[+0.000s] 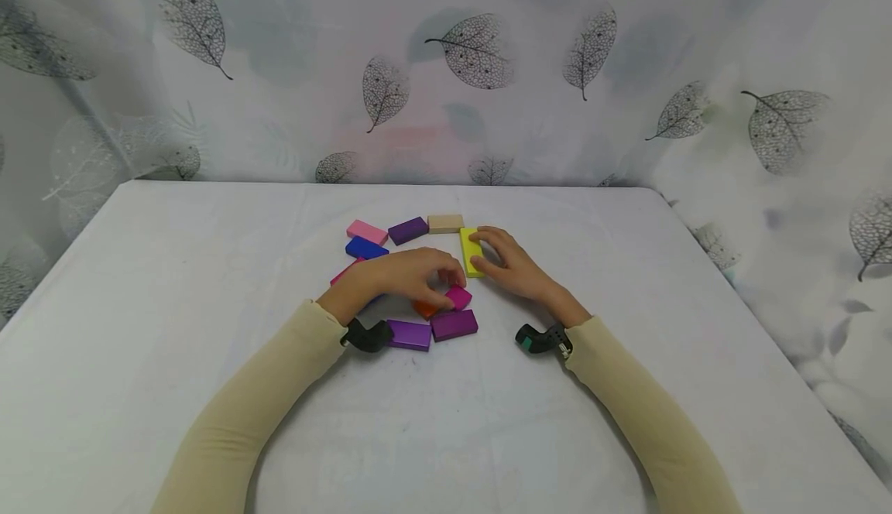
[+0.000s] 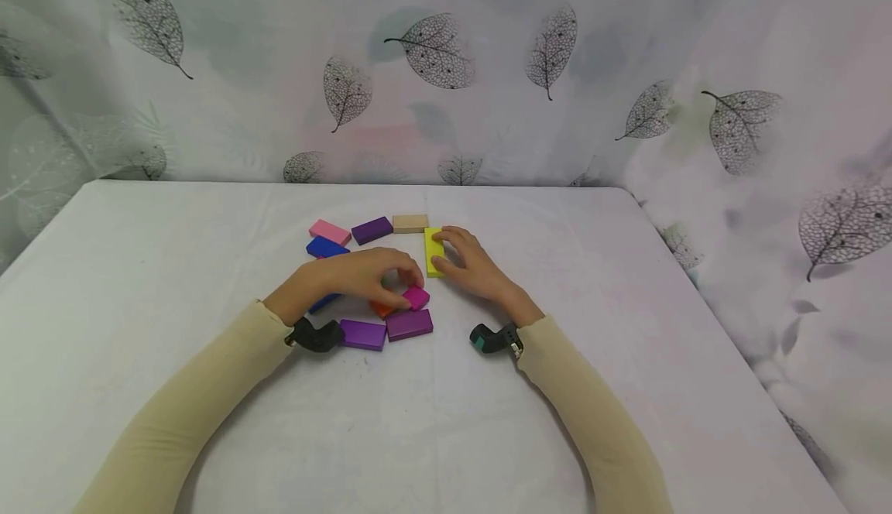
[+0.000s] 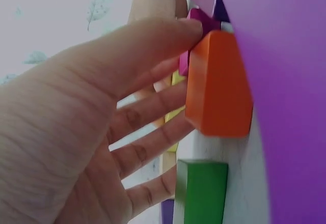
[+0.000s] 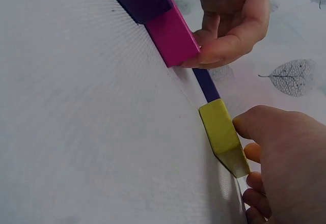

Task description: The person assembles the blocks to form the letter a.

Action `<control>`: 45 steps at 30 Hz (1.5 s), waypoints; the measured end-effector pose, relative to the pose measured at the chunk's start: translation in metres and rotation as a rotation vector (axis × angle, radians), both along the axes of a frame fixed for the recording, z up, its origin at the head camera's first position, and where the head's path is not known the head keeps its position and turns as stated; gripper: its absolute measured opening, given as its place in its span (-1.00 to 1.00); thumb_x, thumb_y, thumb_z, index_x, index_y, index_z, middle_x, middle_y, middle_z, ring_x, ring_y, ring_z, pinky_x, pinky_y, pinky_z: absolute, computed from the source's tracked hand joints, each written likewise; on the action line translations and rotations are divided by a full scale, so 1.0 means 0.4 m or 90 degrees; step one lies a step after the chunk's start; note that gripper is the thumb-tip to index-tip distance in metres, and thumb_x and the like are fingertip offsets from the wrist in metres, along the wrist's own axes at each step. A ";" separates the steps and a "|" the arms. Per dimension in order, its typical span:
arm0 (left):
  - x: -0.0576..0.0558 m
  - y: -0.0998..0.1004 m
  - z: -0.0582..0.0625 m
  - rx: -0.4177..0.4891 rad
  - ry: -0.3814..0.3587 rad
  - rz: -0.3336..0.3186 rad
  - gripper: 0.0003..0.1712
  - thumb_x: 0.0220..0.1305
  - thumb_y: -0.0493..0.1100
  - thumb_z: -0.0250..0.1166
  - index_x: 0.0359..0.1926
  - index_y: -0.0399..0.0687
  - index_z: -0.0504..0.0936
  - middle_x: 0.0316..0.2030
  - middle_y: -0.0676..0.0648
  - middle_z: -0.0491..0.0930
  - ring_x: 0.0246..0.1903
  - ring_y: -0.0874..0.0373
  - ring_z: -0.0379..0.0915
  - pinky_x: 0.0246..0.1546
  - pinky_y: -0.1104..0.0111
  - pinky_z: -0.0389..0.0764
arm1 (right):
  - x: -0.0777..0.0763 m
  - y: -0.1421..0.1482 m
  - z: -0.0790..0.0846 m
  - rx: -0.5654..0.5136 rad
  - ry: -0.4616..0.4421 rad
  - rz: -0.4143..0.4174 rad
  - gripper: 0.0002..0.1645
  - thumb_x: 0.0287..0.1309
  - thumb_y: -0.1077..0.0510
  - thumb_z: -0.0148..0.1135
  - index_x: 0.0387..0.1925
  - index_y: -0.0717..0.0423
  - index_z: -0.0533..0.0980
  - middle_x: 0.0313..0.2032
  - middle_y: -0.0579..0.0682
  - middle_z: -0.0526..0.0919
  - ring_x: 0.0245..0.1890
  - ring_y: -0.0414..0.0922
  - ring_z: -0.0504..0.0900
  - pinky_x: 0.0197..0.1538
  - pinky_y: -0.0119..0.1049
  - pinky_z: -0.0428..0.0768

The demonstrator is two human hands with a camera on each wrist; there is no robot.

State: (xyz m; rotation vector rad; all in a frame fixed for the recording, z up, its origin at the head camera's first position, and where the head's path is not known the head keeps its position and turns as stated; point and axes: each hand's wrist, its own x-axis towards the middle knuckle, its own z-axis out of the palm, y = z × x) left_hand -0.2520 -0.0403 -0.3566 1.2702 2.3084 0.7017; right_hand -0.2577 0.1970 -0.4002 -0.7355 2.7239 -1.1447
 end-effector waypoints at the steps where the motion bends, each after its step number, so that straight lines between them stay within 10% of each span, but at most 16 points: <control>1: 0.001 0.003 0.001 -0.006 0.006 0.008 -0.60 0.19 -0.09 0.40 0.03 -0.09 0.58 -0.08 0.00 0.59 -0.02 0.15 0.46 0.07 0.35 0.50 | 0.000 0.000 0.000 0.000 0.000 0.000 -0.46 0.39 0.07 0.10 0.31 0.15 0.31 0.43 0.18 0.14 0.47 0.11 0.03 0.43 0.15 0.03; 45: 0.016 0.035 -0.022 -0.015 0.069 0.118 -0.57 0.19 0.05 0.38 0.00 -0.02 0.54 -0.20 0.05 0.55 -0.14 0.18 0.43 -0.08 0.35 0.51 | 0.000 0.002 0.000 -0.005 0.004 0.008 -0.47 0.38 0.10 0.10 0.30 0.17 0.30 0.42 0.20 0.14 0.47 0.13 0.04 0.43 0.14 0.03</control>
